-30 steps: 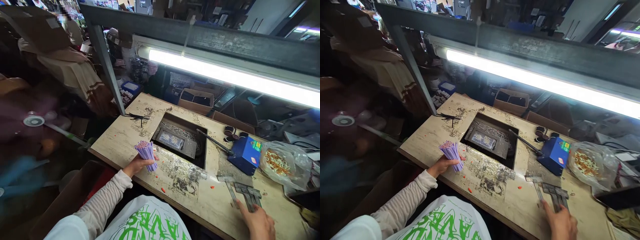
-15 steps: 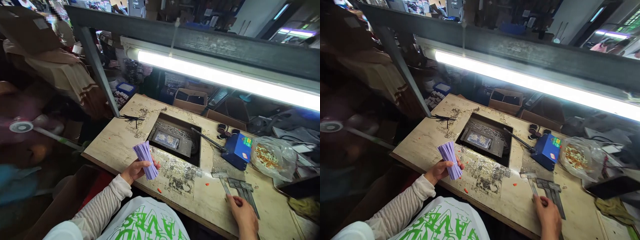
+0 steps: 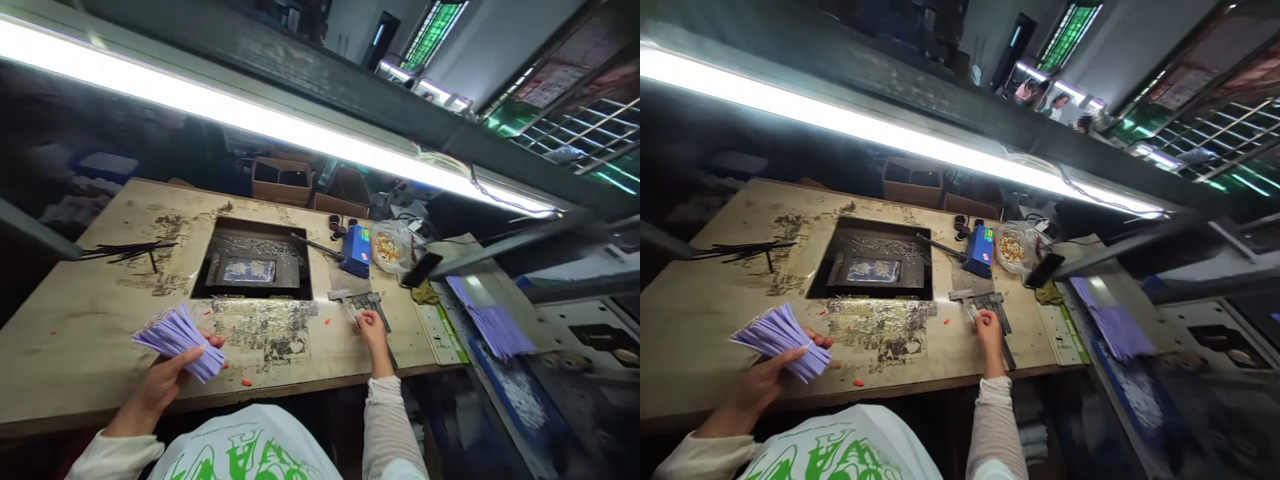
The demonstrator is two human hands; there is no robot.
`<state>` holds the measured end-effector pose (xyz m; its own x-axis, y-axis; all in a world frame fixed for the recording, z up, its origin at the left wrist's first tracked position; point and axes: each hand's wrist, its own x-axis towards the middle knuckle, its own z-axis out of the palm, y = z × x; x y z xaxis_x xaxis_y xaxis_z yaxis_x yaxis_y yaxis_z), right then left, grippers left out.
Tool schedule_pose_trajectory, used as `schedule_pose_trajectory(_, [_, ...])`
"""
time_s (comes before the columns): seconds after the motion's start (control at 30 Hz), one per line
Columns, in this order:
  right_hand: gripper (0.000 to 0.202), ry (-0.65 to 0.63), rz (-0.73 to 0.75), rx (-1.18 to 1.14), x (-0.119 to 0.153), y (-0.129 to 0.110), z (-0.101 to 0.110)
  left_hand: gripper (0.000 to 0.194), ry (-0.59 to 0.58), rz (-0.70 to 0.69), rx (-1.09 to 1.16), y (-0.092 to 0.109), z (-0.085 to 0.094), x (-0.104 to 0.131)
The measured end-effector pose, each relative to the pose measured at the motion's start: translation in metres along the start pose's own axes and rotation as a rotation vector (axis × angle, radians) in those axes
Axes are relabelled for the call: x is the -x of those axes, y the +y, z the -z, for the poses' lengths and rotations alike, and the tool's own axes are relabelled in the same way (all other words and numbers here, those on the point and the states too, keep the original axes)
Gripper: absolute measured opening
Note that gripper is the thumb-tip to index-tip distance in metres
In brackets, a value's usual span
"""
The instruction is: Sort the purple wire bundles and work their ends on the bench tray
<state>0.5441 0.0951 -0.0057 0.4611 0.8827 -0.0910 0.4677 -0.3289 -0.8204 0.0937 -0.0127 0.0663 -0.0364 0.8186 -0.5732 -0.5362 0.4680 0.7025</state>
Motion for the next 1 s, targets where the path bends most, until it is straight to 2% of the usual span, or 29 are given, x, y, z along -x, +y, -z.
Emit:
schedule_pose_trajectory(0.17, [0.049,-0.06,-0.046,-0.117,0.0,-0.017,0.004,0.039,0.059,-0.006,-0.017,-0.006,0.01,-0.005])
schedule_pose_trajectory(0.27, [0.052,-0.146,0.02,-0.166,-0.002,-0.041,0.0,0.036,0.062,-0.032,-0.032,-0.008,0.011,-0.005])
schedule_pose_trajectory(0.33, [0.053,-0.265,0.09,-0.179,-0.009,-0.062,-0.014,0.036,0.066,-0.045,-0.033,-0.009,0.01,-0.004])
schedule_pose_trajectory(0.43, [0.053,-0.509,0.2,-0.166,-0.021,-0.102,-0.06,0.039,0.085,-0.075,-0.035,-0.011,0.007,-0.003])
schedule_pose_trajectory(0.53, [0.043,-0.698,0.289,-0.043,-0.028,-0.142,-0.128,0.041,0.093,-0.083,-0.024,-0.011,0.003,0.001])
schedule_pose_trajectory(0.63, [0.029,-0.798,0.342,0.201,-0.028,-0.174,-0.198,0.041,0.118,-0.084,0.006,-0.011,0.002,0.007])
schedule_pose_trajectory(0.73, [0.026,-0.855,0.379,0.331,-0.027,-0.194,-0.253,0.04,0.149,-0.106,0.019,-0.011,0.005,0.013])
schedule_pose_trajectory(0.87, [0.025,-0.888,0.446,0.47,-0.028,-0.206,-0.299,0.037,0.188,-0.142,0.027,-0.014,0.013,0.018])
schedule_pose_trajectory(1.0, [0.025,-0.907,0.53,0.582,-0.026,-0.213,-0.325,0.037,0.228,-0.137,0.015,-0.02,0.019,0.021])
